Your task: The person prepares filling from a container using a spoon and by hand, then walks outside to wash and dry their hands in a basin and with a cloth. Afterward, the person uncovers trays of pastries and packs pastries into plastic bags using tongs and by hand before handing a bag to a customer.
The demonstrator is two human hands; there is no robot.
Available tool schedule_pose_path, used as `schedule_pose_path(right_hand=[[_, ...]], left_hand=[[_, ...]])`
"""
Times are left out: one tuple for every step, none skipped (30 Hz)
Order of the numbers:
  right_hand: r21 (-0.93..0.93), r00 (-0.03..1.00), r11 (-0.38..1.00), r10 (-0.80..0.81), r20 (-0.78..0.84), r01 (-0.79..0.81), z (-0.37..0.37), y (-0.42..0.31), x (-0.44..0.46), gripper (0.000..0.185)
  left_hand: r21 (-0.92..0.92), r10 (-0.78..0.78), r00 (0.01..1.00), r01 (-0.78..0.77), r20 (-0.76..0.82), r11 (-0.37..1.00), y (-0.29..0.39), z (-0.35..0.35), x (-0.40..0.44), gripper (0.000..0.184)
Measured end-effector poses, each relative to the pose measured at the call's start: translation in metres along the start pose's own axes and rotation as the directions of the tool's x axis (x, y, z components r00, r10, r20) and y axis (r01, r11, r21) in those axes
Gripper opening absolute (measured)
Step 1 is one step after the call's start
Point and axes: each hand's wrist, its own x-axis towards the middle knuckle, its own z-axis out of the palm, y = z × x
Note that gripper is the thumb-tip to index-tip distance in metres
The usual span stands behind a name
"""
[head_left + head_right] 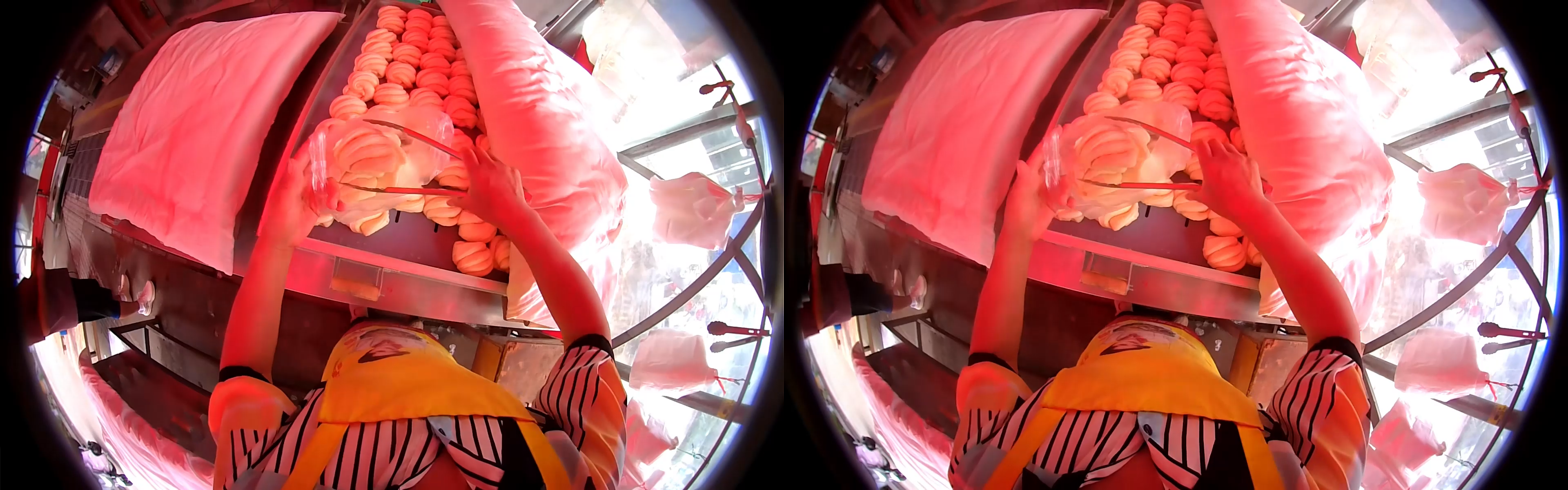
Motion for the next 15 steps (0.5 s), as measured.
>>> schedule_pose_path(right_hand=[[-0.063, 1.000, 0.998, 0.012, 0.007, -0.012, 0.002, -0.005, 0.008, 0.046], [-0.127, 1.000, 0.992, 0.020, 0.015, -0.018, 0.005, -0.009, 0.015, 0.048], [-0.097, 1.000, 0.995, 0.003, 0.023, -0.001, 0.009, -0.008, 0.017, 0.047], [-0.067, 0.999, 0.998, -0.010, 0.035, 0.013, 0.013, -0.003, 0.014, 0.047], [-0.036, 0.999, 0.999, -0.014, 0.050, 0.016, 0.014, 0.000, 0.007, 0.047], [0.007, 0.997, 1.000, 0.026, 0.070, -0.027, 0.011, 0.001, -0.002, 0.047], [0.046, 0.995, 0.997, 0.057, 0.084, -0.061, 0.004, 0.001, -0.009, 0.047], [0.086, 0.991, 0.992, 0.083, 0.102, -0.092, -0.002, 0.000, -0.019, 0.047], [0.184, 0.989, 0.978, 0.073, 0.131, -0.096, -0.007, 0.002, -0.038, 0.047], [0.280, 0.985, 0.955, 0.058, 0.160, -0.102, -0.009, 0.001, -0.058, 0.047], [0.202, 0.963, 0.969, 0.090, 0.254, -0.144, -0.005, -0.003, -0.072, 0.048], [0.117, 0.931, 0.976, 0.133, 0.339, -0.182, 0.002, -0.006, -0.088, 0.049], [0.027, 0.890, 0.975, 0.188, 0.416, -0.219, 0.010, -0.005, -0.100, 0.050], [0.000, 0.889, 0.977, 0.195, 0.414, -0.215, 0.025, -0.005, -0.104, 0.050], [-0.025, 0.889, 0.977, 0.201, 0.411, -0.210, 0.045, -0.009, -0.106, 0.050]], left_hand=[[-0.015, 0.016, 0.999, -0.016, -0.052, 1.000, 0.002, -0.003, 0.000, 0.075], [-0.031, 0.035, 0.994, -0.038, -0.107, 0.999, 0.005, -0.007, 0.001, 0.076], [-0.026, 0.042, 0.994, -0.045, -0.105, 0.999, 0.007, -0.011, 0.001, 0.075], [-0.024, 0.045, 0.994, -0.048, -0.102, 0.999, 0.006, -0.014, 0.000, 0.074], [-0.025, 0.037, 0.995, -0.040, -0.097, 0.999, 0.005, -0.016, -0.002, 0.073], [-0.019, 0.032, 0.996, -0.034, -0.086, 0.999, 0.004, -0.018, -0.004, 0.073], [-0.011, 0.039, 0.997, -0.040, -0.072, 0.999, 0.006, -0.020, -0.001, 0.073], [-0.003, 0.047, 0.997, -0.047, -0.065, 0.999, 0.008, -0.023, -0.001, 0.073], [-0.008, 0.033, 0.997, -0.034, -0.075, 0.999, 0.011, -0.023, -0.001, 0.073], [-0.013, 0.020, 0.996, -0.021, -0.088, 1.000, 0.013, -0.019, 0.000, 0.073], [-0.018, 0.009, 0.995, -0.010, -0.097, 1.000, 0.015, -0.017, 0.001, 0.073], [-0.027, 0.003, 0.995, -0.005, -0.102, 1.000, 0.014, -0.016, 0.001, 0.072], [-0.036, -0.009, 0.995, 0.005, -0.100, 0.999, 0.013, -0.015, 0.002, 0.072], [-0.029, -0.006, 0.996, 0.003, -0.085, 1.000, 0.013, -0.013, 0.005, 0.072], [-0.023, -0.003, 0.998, 0.001, -0.069, 1.000, 0.013, -0.012, 0.007, 0.072]])
